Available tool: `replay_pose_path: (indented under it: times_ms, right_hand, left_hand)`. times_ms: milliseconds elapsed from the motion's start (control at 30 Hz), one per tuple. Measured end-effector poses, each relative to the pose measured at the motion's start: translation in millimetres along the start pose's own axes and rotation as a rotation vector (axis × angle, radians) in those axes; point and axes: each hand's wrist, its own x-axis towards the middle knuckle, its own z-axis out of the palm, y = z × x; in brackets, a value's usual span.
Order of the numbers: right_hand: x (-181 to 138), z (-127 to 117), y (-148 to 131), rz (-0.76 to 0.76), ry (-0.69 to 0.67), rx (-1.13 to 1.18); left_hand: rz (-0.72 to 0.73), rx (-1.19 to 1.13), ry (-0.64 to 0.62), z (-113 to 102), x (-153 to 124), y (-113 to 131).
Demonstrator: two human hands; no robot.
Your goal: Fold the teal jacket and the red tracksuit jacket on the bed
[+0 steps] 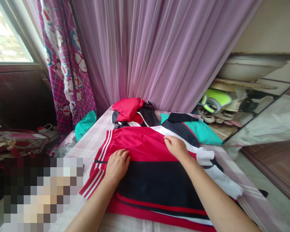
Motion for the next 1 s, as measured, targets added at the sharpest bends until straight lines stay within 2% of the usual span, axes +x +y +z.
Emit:
replay_pose_path:
  times_ms: [167, 333, 567, 800, 1000]
  right_hand:
    - [61, 11, -43, -0.049, -0.146, -0.106]
    - [97, 40, -55, -0.047, -0.225, -0.180]
    - [115, 61, -57, -0.100, -0.296, -0.219]
    - [138, 60, -61, 0.021, -0.247, -0.273]
    - [139, 65, -67, 0.027, -0.276, -0.268]
  left_hand:
    - [0.000, -0.022, 0.051, 4, -2, 0]
    - [-0.003, -0.034, 0.047, 6, -2, 1]
    - [0.002, -0.044, 0.035, 5, -2, 1]
    - [-0.002, -0.028, 0.020, 7, -3, 1]
    - [-0.031, 0.018, 0.014, 10, -5, 3]
